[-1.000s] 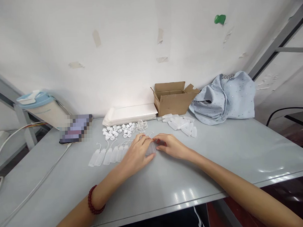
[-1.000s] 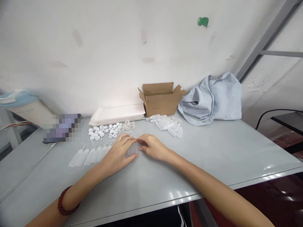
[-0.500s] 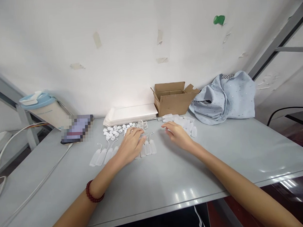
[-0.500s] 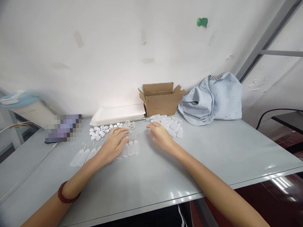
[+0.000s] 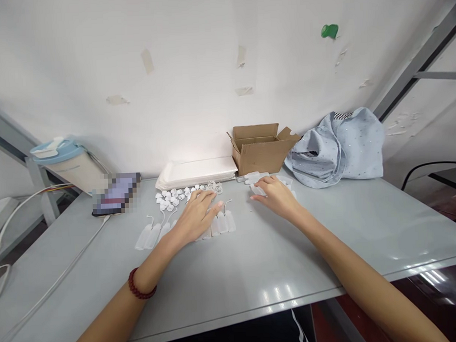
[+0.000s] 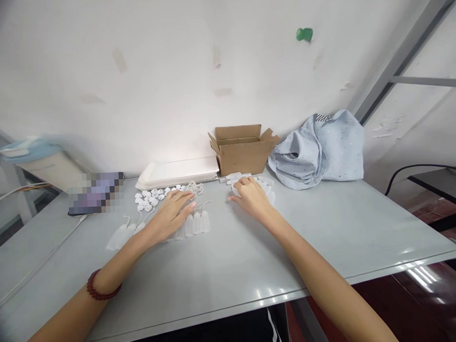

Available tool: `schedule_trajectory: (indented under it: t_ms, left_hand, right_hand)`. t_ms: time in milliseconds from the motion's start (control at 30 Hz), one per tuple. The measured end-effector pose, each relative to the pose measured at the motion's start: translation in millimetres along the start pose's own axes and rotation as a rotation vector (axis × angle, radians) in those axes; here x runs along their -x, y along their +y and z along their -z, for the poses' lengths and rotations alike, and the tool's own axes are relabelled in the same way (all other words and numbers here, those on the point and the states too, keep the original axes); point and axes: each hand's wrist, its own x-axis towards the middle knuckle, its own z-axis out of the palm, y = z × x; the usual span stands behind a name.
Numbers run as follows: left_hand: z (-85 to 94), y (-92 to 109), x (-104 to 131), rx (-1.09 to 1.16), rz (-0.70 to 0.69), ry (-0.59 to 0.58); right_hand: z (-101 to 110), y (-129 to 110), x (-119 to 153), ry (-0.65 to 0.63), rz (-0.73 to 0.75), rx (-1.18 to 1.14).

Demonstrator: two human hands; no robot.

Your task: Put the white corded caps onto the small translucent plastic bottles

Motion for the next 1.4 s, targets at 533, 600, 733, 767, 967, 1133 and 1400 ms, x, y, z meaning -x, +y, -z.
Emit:
schedule_trajectory:
  t_ms: [533,600,733,767,967,1133,1400]
  left_hand:
    - [35.4,-1,-1,0.776,0.221,0.28]
    - [35.6,1,1,0.85,0.209,0.278]
    - [32.8,7,5,0.785,0.297,0.323]
    - [31.2,9,6,0.721,0.346,0.337]
    - [15.7,19,11,0.585,0.311,0.331]
    - [5.9,28,14,0.497,0.144,0.284]
    - [3.6,36,19,0.47,0.005,0.293]
  right_hand:
    - [-18,-4,2,-0.101,0.047,0.229]
    - [-19,-2,3,-0.102,0.049,0.22]
    - [-16,-5,3,-0.087,0.036,0.184]
    - [-14,-8,3,-0.075,0.029,0.13]
    - [2,-34,13,-0.092,-0.039,-0.785]
    - [3,-48,21,-0.275,0.021,-1.17]
    - [-1,-50,23,-0.345,0.019,-1.196]
